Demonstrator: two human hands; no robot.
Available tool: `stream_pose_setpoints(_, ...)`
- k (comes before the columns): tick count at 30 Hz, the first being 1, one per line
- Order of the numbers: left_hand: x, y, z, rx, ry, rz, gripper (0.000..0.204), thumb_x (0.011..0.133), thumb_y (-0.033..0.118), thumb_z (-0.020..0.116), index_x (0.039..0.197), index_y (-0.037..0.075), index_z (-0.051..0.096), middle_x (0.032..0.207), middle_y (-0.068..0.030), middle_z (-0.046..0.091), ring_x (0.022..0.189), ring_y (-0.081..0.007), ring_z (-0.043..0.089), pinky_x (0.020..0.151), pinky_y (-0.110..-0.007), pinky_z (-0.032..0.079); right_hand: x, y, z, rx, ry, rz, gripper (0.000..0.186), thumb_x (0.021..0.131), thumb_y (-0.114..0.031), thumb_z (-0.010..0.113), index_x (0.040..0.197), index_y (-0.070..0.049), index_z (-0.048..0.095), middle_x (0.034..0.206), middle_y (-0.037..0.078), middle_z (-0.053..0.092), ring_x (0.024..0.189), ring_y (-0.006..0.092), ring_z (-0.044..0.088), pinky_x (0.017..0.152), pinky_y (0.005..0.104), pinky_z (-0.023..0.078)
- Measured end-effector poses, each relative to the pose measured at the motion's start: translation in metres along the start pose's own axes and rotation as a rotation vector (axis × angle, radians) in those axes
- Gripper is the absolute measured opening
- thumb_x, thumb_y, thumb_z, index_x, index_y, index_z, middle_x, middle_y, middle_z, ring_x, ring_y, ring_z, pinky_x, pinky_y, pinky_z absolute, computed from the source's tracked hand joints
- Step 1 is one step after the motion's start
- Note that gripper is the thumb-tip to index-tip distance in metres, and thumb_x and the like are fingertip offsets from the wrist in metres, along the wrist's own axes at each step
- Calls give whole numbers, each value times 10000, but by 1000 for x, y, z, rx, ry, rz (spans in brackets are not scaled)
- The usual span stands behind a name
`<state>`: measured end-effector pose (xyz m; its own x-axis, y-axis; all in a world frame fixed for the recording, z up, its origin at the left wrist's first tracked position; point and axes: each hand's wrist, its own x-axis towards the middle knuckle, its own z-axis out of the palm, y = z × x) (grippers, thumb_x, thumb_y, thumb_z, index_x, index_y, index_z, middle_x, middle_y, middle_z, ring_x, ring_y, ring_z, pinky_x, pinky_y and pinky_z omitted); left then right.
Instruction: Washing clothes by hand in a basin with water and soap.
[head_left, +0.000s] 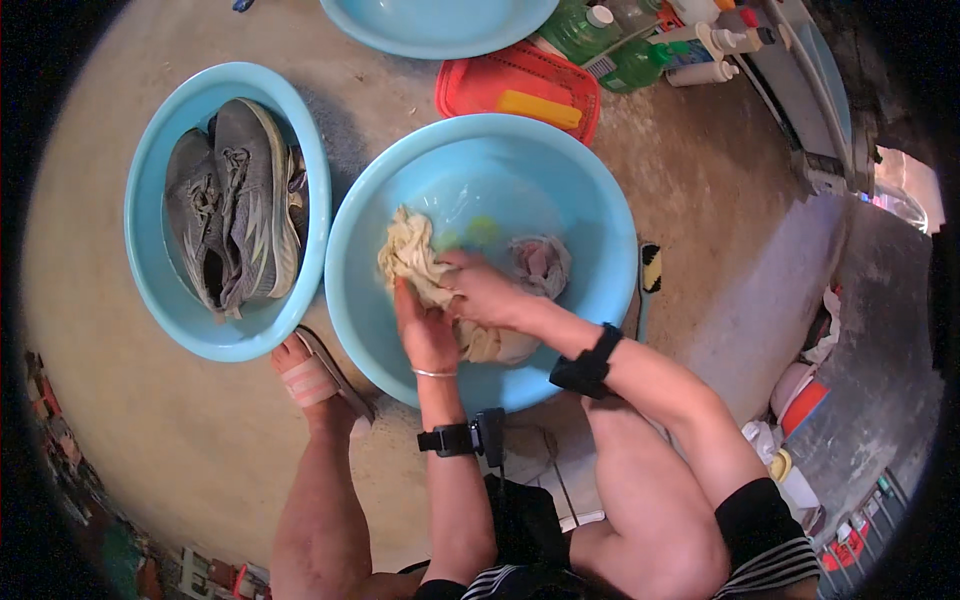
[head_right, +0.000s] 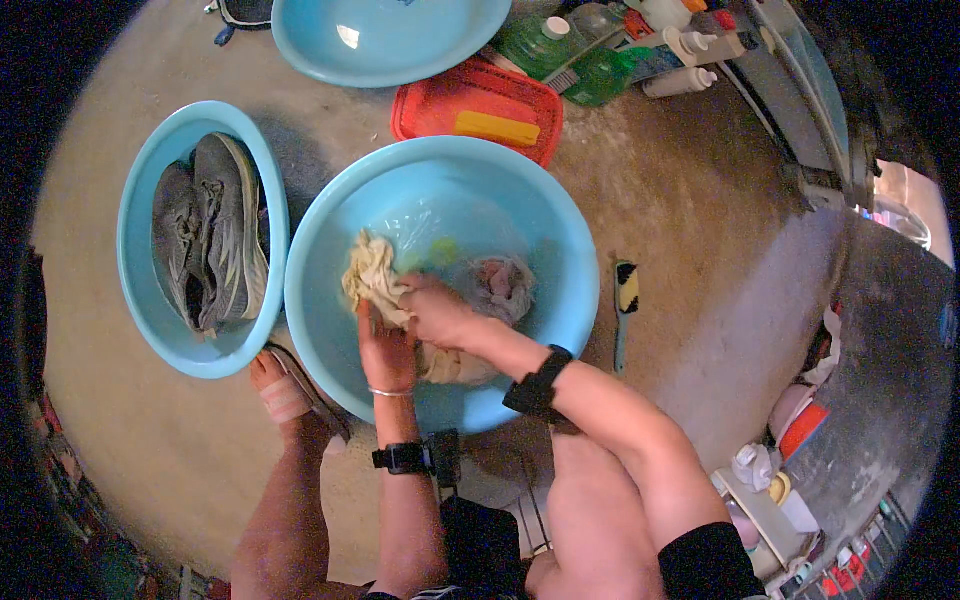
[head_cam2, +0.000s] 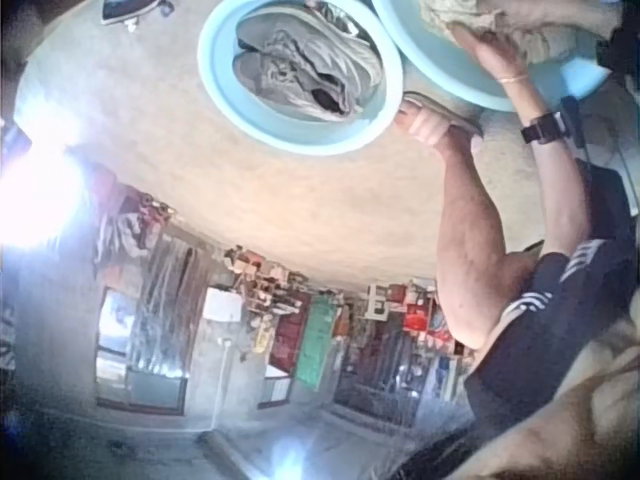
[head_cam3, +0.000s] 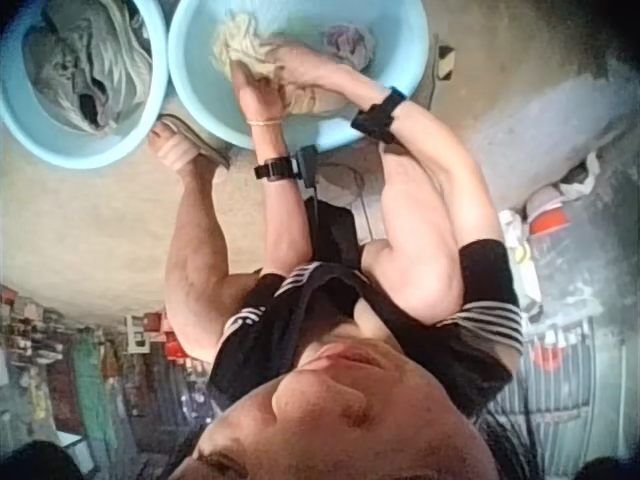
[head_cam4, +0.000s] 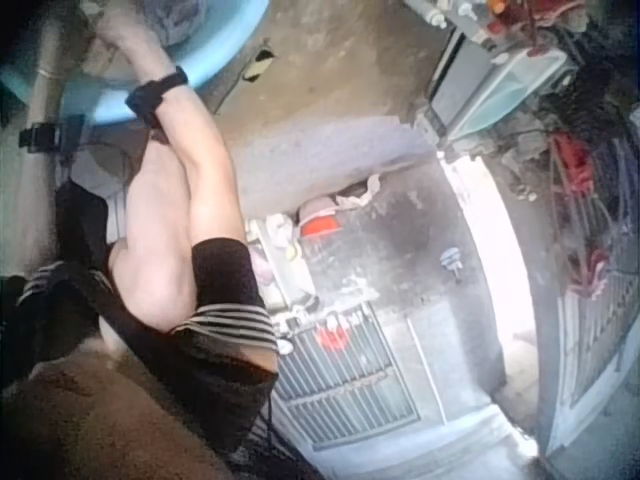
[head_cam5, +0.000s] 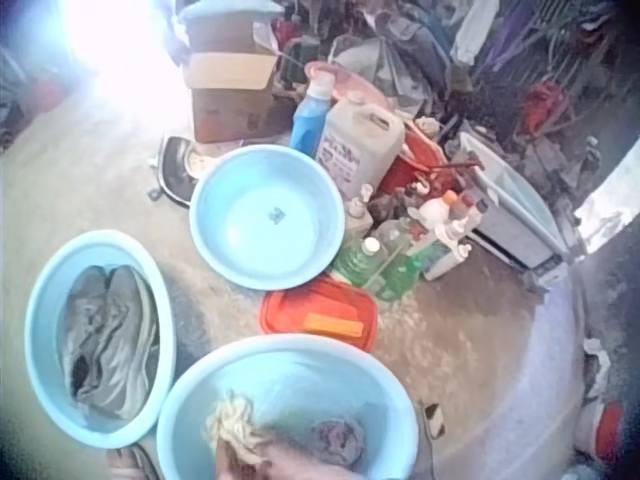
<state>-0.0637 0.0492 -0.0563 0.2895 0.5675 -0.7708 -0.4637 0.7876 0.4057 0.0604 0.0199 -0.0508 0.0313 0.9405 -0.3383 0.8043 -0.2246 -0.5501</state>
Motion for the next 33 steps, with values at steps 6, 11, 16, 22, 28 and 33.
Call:
stream_pose_setpoints(6, -16, 6, -12, 168, 279, 45, 495, 903, 387, 473, 1306, 112, 389, 1298, -93, 429, 1138, -218, 443, 857, -378, 429, -12, 20, -78, 730, 208, 415, 422, 818, -312, 617, 1122, -27, 549, 925, 180, 625, 852, 245, 609, 728, 346, 482)
stream_pose_setpoints(11, -19, -1, -4, 175, 273, 67, 519, 898, 358, 506, 1325, 103, 359, 1278, -88, 431, 1101, -237, 454, 888, -369, 419, -16, 37, -38, -76, 249, 356, 640, 801, -370, 606, 1328, -100, 365, 1338, 287, 310, 1086, 410, 489, 934, 410, 402)
stream_pose_setpoints(16, -13, -12, 6, 58, 243, -13, 492, 916, 370, 473, 1294, 68, 389, 1252, -82, 466, 1077, -234, 487, 891, -351, 428, -1, 24, -4, 509, 206, 389, 544, 805, -195, 597, 1291, -36, 413, 1199, 211, 518, 1106, 293, 503, 923, 358, 398)
stream_pose_setpoints(22, -12, 11, -4, -264, -43, -126, 416, 944, 338, 403, 1263, 72, 417, 1172, -101, 538, 1043, -240, 545, 898, -381, 455, -18, -24, -74, 1190, -257, 178, 331, 786, -58, 447, 1072, -6, 606, 992, 58, 634, 928, 101, 547, 862, 259, 421)
stream_pose_setpoints(28, -33, 1, 65, -11, -82, 91, 352, 957, 150, 353, 1297, 68, 327, 1199, -133, 488, 1049, -251, 537, 876, -351, 468, -32, -7, -75, 701, 313, 135, 348, 831, -268, 554, 1109, -62, 592, 1076, 169, 533, 926, 244, 558, 862, 325, 434)
stream_pose_setpoints(33, -33, -3, 58, 484, 57, 433, 316, 963, 267, 374, 1133, 17, 467, 1006, -79, 527, 867, -179, 544, 751, -298, 461, -31, -57, -81, 404, 234, 198, 539, 829, -488, 548, 1154, -63, 483, 1122, 195, 439, 941, 370, 522, 776, 415, 453)
